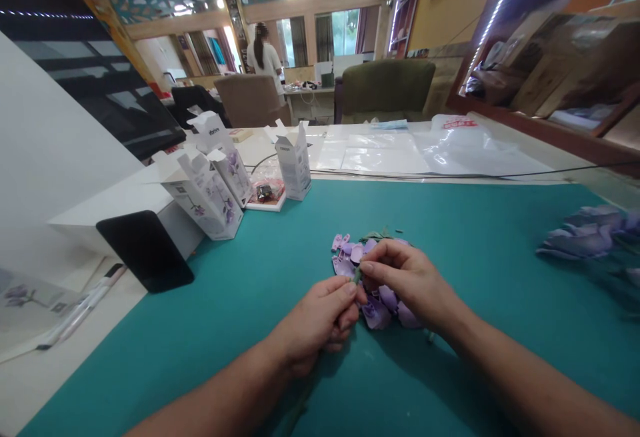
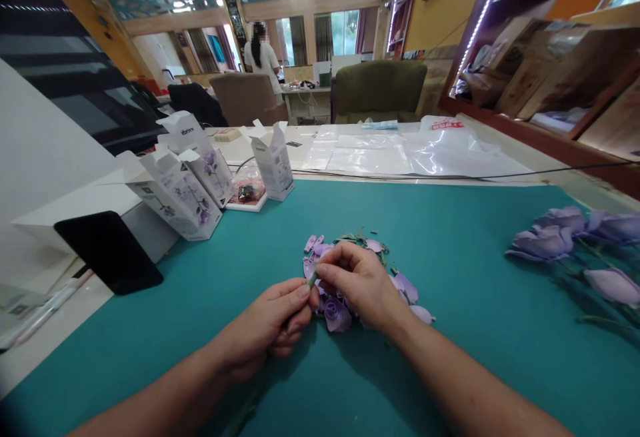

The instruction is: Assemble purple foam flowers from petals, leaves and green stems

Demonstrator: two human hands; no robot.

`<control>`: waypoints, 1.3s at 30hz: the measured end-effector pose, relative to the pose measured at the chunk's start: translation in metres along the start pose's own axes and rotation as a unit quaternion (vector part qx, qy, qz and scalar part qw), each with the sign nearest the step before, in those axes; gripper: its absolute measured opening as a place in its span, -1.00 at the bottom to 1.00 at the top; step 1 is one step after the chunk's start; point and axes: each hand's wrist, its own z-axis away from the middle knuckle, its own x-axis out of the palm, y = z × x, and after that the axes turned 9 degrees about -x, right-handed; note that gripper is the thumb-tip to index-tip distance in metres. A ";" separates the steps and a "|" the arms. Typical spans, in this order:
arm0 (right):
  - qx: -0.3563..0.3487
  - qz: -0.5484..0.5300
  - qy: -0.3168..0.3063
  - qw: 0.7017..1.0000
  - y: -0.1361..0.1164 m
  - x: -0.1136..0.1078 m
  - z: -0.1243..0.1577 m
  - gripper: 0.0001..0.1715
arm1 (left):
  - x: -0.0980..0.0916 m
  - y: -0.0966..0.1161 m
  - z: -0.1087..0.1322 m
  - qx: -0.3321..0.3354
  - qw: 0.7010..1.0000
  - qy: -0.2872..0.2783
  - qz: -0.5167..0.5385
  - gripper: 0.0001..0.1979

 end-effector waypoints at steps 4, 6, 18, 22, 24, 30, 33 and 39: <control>0.017 -0.004 -0.033 0.999 -0.006 -0.005 -0.001 -0.68 | -0.001 0.003 0.001 -0.004 1.000 -0.016 0.005 -0.81; 0.010 0.001 -0.031 0.999 -0.007 -0.006 -0.001 -0.69 | -0.002 0.004 0.001 -0.003 1.000 -0.023 0.008 -0.83; -0.018 0.203 0.030 0.979 -0.031 -0.075 -0.015 -0.77 | -0.012 0.009 -0.005 0.012 0.999 -0.035 0.027 -0.83; -0.020 0.343 -0.001 0.939 -0.028 -0.086 -0.019 -0.81 | -0.015 0.010 -0.007 0.009 0.999 -0.027 0.034 -0.79; -0.027 0.436 -0.011 0.900 -0.025 -0.089 -0.021 -0.80 | -0.016 0.012 -0.007 0.013 0.999 -0.021 0.039 -0.78; -0.011 0.561 -0.035 0.827 -0.018 -0.093 -0.025 -0.73 | -0.020 0.017 -0.008 0.023 0.998 -0.011 0.050 -0.76; -0.005 0.574 -0.049 0.817 -0.011 -0.091 -0.027 -0.71 | -0.021 0.019 -0.009 0.025 0.998 0.002 0.054 -0.76; -0.040 0.609 -0.088 0.787 0.013 -0.083 -0.032 -0.67 | -0.021 0.020 -0.010 0.019 0.998 0.016 0.058 -0.76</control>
